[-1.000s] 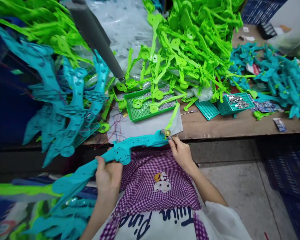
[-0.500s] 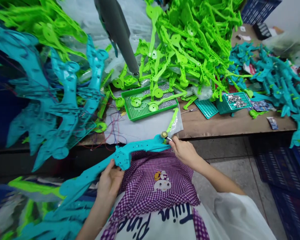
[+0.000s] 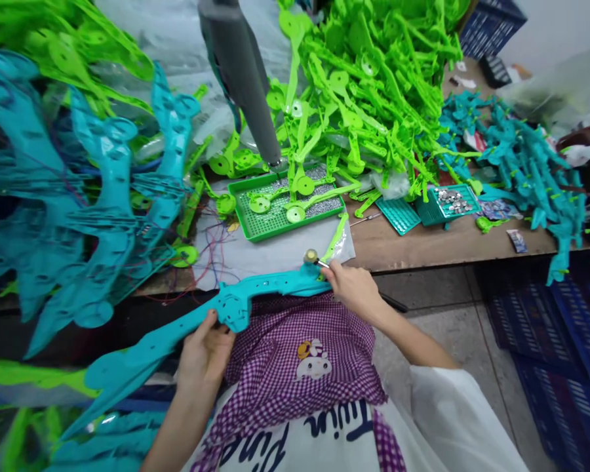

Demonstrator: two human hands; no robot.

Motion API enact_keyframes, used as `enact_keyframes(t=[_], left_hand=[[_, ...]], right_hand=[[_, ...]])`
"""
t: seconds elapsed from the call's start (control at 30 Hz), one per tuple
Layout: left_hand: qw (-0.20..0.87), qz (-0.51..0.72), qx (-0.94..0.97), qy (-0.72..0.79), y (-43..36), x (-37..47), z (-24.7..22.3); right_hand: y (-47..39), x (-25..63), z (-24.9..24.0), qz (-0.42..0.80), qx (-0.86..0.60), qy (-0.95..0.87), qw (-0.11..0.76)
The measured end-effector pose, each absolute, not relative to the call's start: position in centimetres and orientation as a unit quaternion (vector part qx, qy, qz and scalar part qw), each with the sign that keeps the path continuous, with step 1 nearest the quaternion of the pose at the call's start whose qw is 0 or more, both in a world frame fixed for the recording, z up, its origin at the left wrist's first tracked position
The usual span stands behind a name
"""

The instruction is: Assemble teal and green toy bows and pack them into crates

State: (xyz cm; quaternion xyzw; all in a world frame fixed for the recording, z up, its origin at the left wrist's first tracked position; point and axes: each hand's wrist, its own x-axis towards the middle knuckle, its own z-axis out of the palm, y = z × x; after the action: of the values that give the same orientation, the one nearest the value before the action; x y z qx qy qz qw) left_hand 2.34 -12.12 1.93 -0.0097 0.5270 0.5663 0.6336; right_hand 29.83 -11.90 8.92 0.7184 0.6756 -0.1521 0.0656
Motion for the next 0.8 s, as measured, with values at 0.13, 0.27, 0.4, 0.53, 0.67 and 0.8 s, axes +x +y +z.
enact_keyframes(t=[0.13,0.27,0.4,0.53,0.67,0.8], left_hand=[[0.635,0.550,-0.038,0.541,-11.5,2.5,3.0],[0.632,0.541,-0.044,0.554,-10.8,2.8,3.8],[0.631,0.530,-0.050,0.564,-10.5,2.7,4.1],[0.625,0.535,-0.038,0.567,-10.4,2.4,4.0],[0.628,0.526,-0.034,0.573,-10.2,2.4,4.3],[0.617,0.524,-0.048,0.585,-10.0,2.6,5.0]], right_hand=[[-12.2,32.1,9.5,-0.124,0.759,0.639,-0.007],[-12.6,33.7,9.6,-0.119,0.758,0.641,0.035],[-11.9,33.8,9.3,-0.078,0.773,0.629,0.028],[-10.6,34.0,9.3,-0.096,0.771,0.618,0.116],[-9.3,35.0,9.7,-0.080,0.792,0.598,0.094],[-7.8,36.1,9.7,-0.081,0.792,0.596,0.104]])
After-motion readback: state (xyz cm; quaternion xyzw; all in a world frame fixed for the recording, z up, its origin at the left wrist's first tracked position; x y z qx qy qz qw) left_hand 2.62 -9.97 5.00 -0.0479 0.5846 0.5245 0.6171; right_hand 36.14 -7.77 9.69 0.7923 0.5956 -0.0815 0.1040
